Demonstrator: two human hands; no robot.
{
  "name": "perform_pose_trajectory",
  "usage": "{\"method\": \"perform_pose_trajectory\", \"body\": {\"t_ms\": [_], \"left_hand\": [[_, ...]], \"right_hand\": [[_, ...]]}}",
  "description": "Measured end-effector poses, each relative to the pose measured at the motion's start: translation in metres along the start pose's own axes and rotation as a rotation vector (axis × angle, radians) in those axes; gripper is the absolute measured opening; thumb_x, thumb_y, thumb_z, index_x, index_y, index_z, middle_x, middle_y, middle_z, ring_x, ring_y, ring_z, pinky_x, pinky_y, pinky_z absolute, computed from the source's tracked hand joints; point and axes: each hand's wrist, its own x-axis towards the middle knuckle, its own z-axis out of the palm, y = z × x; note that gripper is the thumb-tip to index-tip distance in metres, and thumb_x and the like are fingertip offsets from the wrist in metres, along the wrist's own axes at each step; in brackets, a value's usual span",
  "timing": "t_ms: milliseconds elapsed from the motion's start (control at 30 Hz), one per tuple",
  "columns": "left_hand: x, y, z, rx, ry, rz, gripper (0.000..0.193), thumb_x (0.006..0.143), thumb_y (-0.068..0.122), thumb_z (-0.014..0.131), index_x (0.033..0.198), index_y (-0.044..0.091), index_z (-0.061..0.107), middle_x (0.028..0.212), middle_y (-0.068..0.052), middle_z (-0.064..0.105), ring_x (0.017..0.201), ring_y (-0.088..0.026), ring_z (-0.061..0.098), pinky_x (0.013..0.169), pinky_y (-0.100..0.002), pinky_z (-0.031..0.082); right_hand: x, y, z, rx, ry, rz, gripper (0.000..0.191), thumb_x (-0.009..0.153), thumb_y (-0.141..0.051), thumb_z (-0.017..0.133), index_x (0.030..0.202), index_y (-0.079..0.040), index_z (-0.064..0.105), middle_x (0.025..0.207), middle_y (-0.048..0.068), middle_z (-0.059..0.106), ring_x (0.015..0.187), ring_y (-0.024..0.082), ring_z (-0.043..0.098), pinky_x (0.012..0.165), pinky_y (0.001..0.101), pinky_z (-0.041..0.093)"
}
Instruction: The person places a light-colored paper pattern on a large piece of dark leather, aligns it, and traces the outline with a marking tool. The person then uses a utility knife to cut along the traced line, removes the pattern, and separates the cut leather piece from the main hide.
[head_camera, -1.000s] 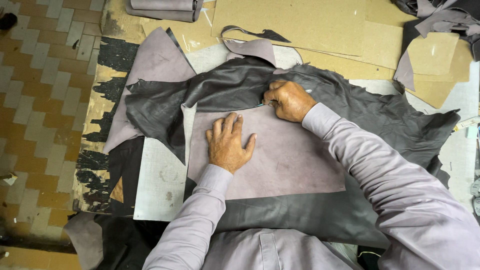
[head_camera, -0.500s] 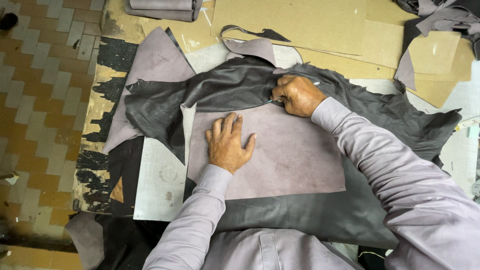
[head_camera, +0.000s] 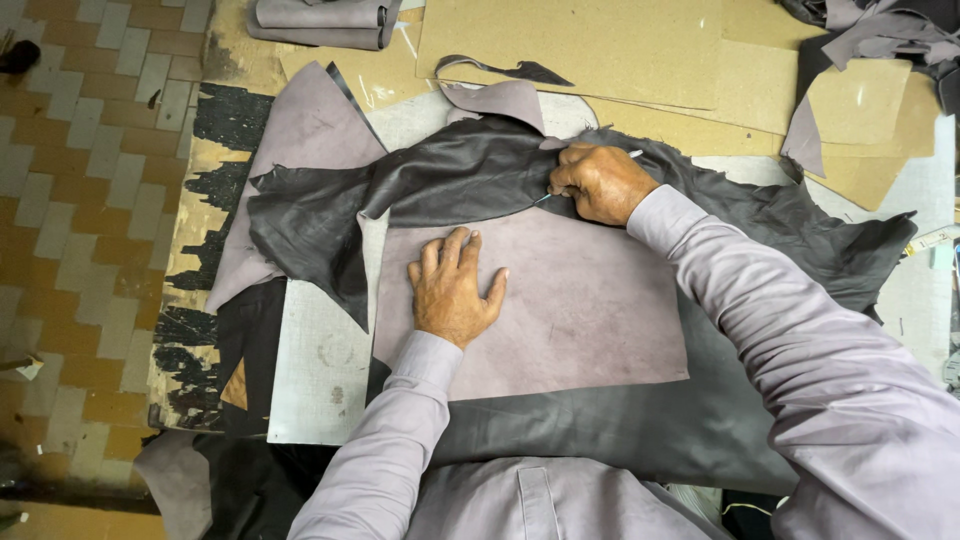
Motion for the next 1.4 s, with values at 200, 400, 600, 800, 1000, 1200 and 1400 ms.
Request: {"method": "perform_pose_trajectory", "body": {"t_ms": [200,400,600,800,1000,1200,1400], "left_hand": [[0.002,0.002,-0.001,-0.010,0.009,-0.010,0.061,0.085,0.047,0.072,0.129,0.004,0.067,0.140,-0.008,0.055,0.122,-0.031,0.048,0.095,-0.054,0.039],[0.006,0.006,-0.010,-0.075,0.006,-0.014,0.058,0.082,0.041,0.077,0.125,0.002,0.069,0.137,-0.009,0.057,0.122,-0.031,0.050,0.093,-0.051,0.041],[0.013,0.020,-0.019,-0.134,0.056,-0.033,0.049,0.080,0.033,0.080,0.117,0.001,0.071,0.133,-0.012,0.062,0.119,-0.034,0.055,0.096,-0.050,0.045],[0.024,0.056,0.007,-0.235,0.096,0.095,0.045,0.085,0.028,0.078,0.120,0.001,0.070,0.129,-0.012,0.065,0.117,-0.034,0.057,0.100,-0.047,0.047],[0.029,0.066,0.032,-0.186,0.087,0.047,0.057,0.079,0.038,0.082,0.120,0.001,0.069,0.129,-0.011,0.064,0.115,-0.033,0.056,0.091,-0.049,0.045],[0.026,0.065,0.037,-0.124,0.058,0.047,0.072,0.070,0.042,0.084,0.127,0.002,0.066,0.135,-0.009,0.061,0.112,-0.030,0.054,0.088,-0.048,0.043],[0.028,0.066,0.036,-0.089,0.010,0.033,0.076,0.071,0.045,0.084,0.131,0.002,0.064,0.139,-0.009,0.059,0.113,-0.029,0.053,0.089,-0.048,0.042]], "right_hand": [[0.001,-0.006,-0.004,-0.048,-0.016,0.022,0.013,0.079,0.006,0.071,0.087,-0.005,0.075,0.085,0.011,0.068,0.088,0.032,0.067,0.072,0.0419,0.054],[-0.023,-0.030,-0.010,-0.098,0.212,0.095,0.017,0.078,0.005,0.072,0.092,-0.003,0.075,0.092,0.013,0.070,0.091,0.034,0.067,0.079,0.0428,0.055],[-0.089,-0.081,-0.002,0.231,0.512,0.530,0.020,0.081,0.003,0.077,0.101,-0.002,0.076,0.089,0.013,0.070,0.075,0.026,0.066,0.068,0.0380,0.052],[-0.104,-0.101,0.018,0.237,0.620,0.647,0.026,0.085,0.002,0.076,0.110,-0.006,0.078,0.090,0.012,0.071,0.077,0.026,0.064,0.074,0.0369,0.052],[-0.079,-0.093,0.034,0.184,0.679,0.502,0.025,0.087,0.007,0.069,0.108,-0.004,0.078,0.091,0.015,0.066,0.085,0.032,0.065,0.074,0.0398,0.052],[-0.044,-0.077,0.049,0.034,0.593,0.466,0.025,0.079,0.007,0.069,0.099,-0.003,0.079,0.089,0.016,0.067,0.086,0.035,0.065,0.076,0.0445,0.054],[-0.039,-0.069,0.051,0.033,0.559,0.479,0.019,0.078,0.005,0.070,0.092,-0.004,0.078,0.086,0.013,0.069,0.085,0.033,0.067,0.076,0.0440,0.055]]}}
